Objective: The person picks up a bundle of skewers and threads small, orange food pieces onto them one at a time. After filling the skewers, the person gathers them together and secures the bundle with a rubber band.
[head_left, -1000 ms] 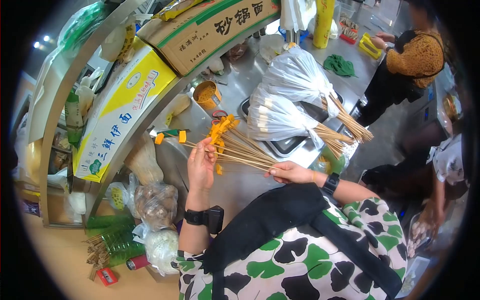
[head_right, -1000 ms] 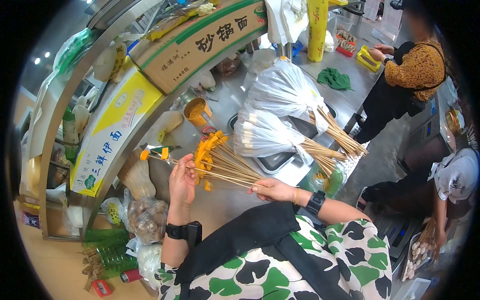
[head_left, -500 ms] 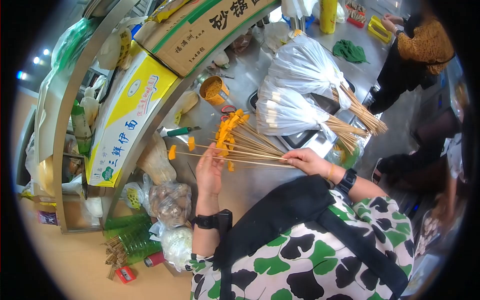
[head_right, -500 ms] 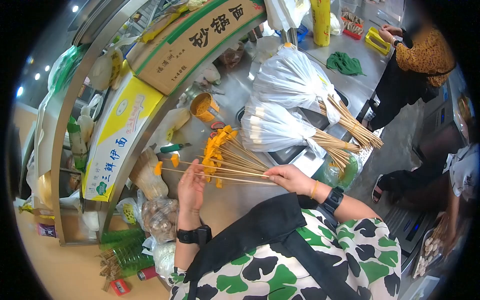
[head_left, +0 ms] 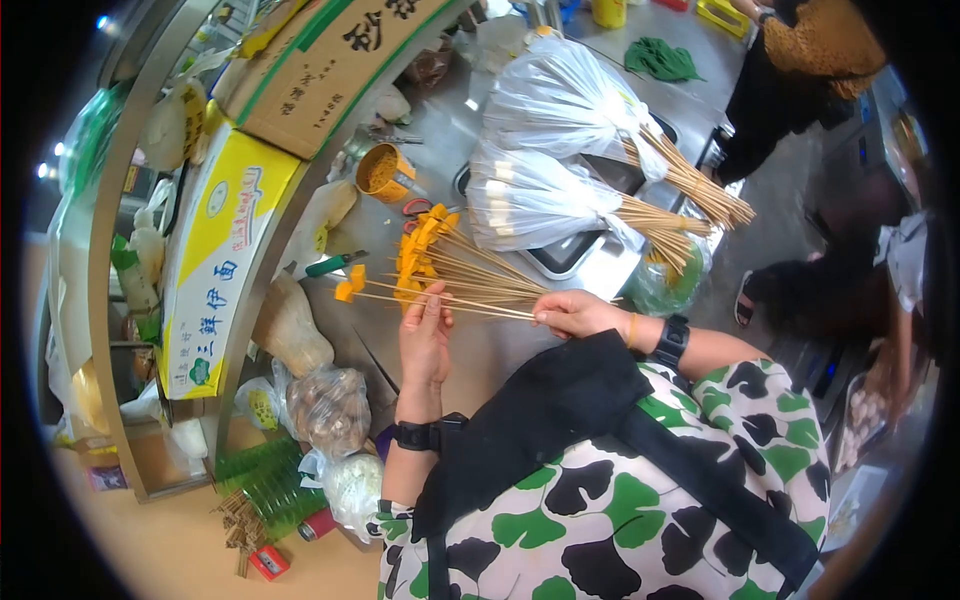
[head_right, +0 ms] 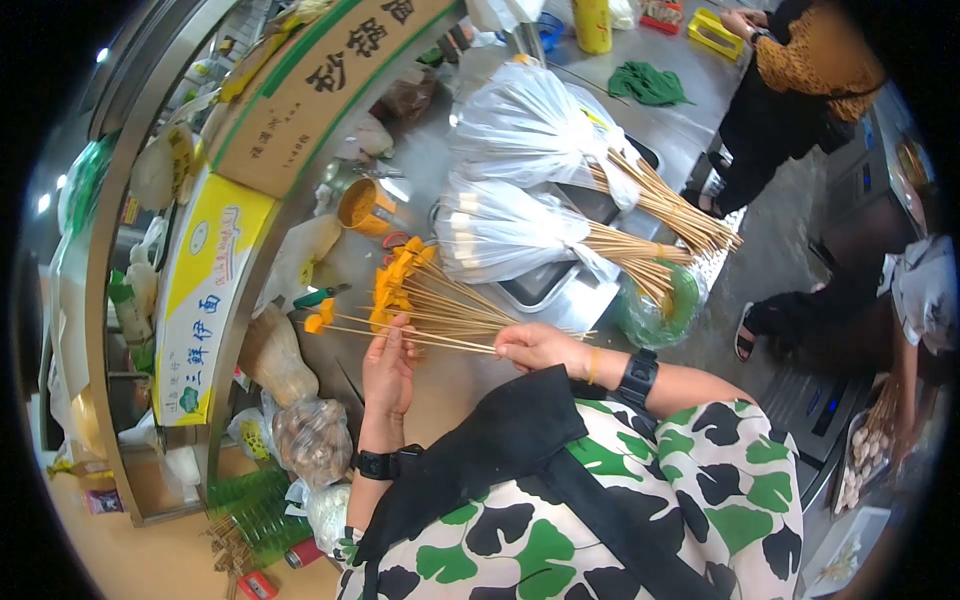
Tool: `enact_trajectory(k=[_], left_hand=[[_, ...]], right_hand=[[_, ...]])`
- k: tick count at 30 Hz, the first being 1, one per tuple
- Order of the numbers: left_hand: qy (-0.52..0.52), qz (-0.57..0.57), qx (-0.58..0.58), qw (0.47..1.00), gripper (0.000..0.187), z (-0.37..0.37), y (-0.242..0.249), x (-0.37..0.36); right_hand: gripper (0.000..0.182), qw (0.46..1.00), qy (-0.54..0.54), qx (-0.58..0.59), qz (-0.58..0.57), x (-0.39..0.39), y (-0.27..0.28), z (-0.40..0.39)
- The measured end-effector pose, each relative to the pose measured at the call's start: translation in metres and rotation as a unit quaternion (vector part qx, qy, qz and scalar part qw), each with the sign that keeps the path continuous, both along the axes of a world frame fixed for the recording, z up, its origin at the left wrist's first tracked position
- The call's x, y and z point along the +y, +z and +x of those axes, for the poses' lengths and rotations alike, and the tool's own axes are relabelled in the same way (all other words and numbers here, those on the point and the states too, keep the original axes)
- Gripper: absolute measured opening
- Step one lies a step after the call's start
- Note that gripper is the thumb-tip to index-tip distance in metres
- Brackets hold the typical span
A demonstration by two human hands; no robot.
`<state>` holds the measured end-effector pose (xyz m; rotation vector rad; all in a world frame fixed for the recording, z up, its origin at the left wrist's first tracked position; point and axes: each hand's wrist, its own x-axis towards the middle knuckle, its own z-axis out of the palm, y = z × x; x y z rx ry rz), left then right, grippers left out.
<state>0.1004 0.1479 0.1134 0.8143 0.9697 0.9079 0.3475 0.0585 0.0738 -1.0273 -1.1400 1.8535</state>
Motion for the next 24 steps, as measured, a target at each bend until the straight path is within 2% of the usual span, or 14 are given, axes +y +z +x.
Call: enact_trajectory(k=[4, 6, 8, 10, 12, 14, 16, 20, 24], left_hand=[[-0.082, -0.049, -0.018, 0.995, 0.026, 0.022, -0.002, -0.012], [-0.115, -0.071, -0.007, 0.991, 0.025, 0.027, -0.006, -0.017], [-0.097, -0.04, 0.051, 0.993, 0.02, 0.025, -0.009, -0.01], [-0.065, -0.013, 0.08, 0.995, 0.019, 0.016, -0.015, 0.006], [0.015, 0.018, 0.109, 0.994, 0.017, 0.003, -0.015, 0.028], [0.074, 0.047, 0.123, 0.988, 0.018, -0.017, -0.02, 0.05], [0.134, 0.068, 0.143, 0.978, 0.019, -0.028, -0.02, 0.064], [0.12, 0.063, 0.206, 0.969, 0.022, -0.035, -0.026, 0.072], [0.074, 0.046, 0.228, 0.97, 0.024, -0.024, -0.037, 0.07]], right_hand=[[0.018, 0.991, -0.015, 0.119, -0.056, 0.004, 0.001, -0.014], [0.019, 0.995, -0.002, 0.077, -0.066, 0.005, -0.001, -0.009], [0.018, 0.997, 0.012, 0.047, -0.061, 0.007, -0.018, -0.006], [0.018, 0.998, -0.04, -0.043, -0.031, 0.007, -0.028, 0.005], [0.018, 0.986, -0.087, -0.14, -0.01, 0.005, -0.041, 0.018], [0.017, 0.977, -0.125, -0.168, -0.037, -0.003, -0.048, 0.028], [0.016, 0.965, -0.136, -0.222, 0.018, -0.011, -0.055, 0.033], [0.015, 0.934, -0.153, -0.309, 0.09, -0.018, -0.062, 0.039], [0.014, 0.923, -0.129, -0.35, 0.09, -0.017, -0.056, 0.044]])
